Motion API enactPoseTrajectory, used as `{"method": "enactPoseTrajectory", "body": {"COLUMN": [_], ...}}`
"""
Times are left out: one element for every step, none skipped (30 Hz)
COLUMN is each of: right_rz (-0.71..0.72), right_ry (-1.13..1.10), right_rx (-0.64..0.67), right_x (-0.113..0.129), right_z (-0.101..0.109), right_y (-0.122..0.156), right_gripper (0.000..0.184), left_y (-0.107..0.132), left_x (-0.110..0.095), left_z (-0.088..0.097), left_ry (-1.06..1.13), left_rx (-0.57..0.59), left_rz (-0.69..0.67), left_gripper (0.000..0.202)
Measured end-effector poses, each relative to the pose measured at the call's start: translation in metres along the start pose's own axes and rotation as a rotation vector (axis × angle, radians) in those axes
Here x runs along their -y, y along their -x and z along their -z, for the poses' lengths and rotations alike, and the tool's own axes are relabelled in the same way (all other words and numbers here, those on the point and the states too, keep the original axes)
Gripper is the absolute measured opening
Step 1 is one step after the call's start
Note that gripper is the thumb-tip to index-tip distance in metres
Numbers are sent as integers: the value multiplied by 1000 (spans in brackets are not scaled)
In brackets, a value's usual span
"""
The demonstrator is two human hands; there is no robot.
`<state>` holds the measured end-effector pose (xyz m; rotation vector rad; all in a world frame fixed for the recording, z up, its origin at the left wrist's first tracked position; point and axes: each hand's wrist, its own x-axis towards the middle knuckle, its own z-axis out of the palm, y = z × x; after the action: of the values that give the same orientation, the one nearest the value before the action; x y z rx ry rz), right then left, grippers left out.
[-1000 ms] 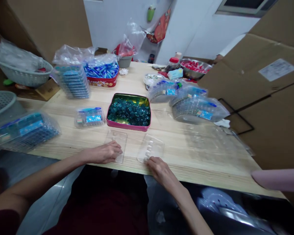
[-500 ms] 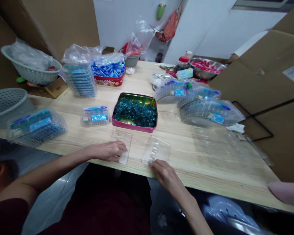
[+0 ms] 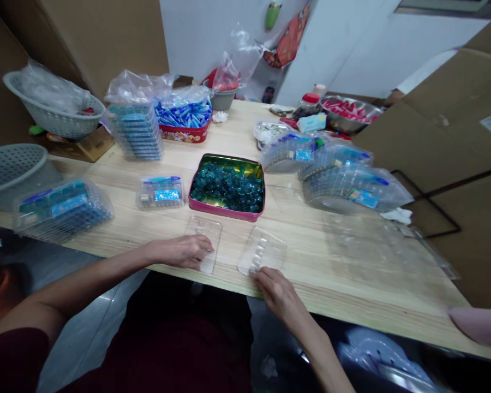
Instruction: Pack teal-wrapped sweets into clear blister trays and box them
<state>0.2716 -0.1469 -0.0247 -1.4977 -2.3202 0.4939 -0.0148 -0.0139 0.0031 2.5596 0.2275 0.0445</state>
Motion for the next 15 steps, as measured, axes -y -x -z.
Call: {"method": "enactPoseTrajectory", "body": {"right_rz": [-2, -2, 0, 3, 7, 12, 16, 18, 18, 18, 19, 19, 19, 18, 15], "right_ry": [1, 2, 3, 2, -1, -4, -4, -2, 3, 9, 13, 16, 18, 21, 27], "right_rx": [6, 10, 13, 16, 17, 16, 14, 11, 10, 10, 9, 5, 1, -3, -9], "right_x": [-1, -1, -1, -1, -1, -1, 0, 1, 1, 2, 3, 3, 4, 4, 5], "right_z": [-1, -1, -1, -1, 0, 0, 1, 1, 2, 2, 2, 2, 2, 2, 2], "right_y": [0, 1, 1, 1, 1, 0, 0, -1, -1, -2, -2, -2, -2, -2, -2], "right_gripper": [22, 22, 22, 22, 23, 23, 23, 24, 24, 24, 24, 25, 25, 25, 25], "left_y": [0, 0, 0, -1, -1, -2, -3, -4, -6, -7, -9, -10, -12, -13, -14], "left_x": [0, -1, -2, -3, -5, -8, -11, -15, -19, -24, -29, -34, -38, -43, -47], "left_z": [1, 1, 2, 3, 3, 4, 4, 3, 2, 1, -1, -3, -5, -7, -8], "left_ry": [-8, -15, -21, -29, -41, -59, -85, -120, -160, -201, -240, -272, -296, -315, -332], "left_rx": [-2, -6, -10, -10, -6, 5, 21, 40, 62, 85, 102, 111, 113, 112, 107], "left_rz": [-7, -14, -19, -24, -27, -30, -24, -5, 21, 46, 63, 70, 65, 51, 40], "left_gripper": [13, 13, 14, 15, 16, 16, 15, 14, 14, 13, 12, 12, 12, 12, 12]}}
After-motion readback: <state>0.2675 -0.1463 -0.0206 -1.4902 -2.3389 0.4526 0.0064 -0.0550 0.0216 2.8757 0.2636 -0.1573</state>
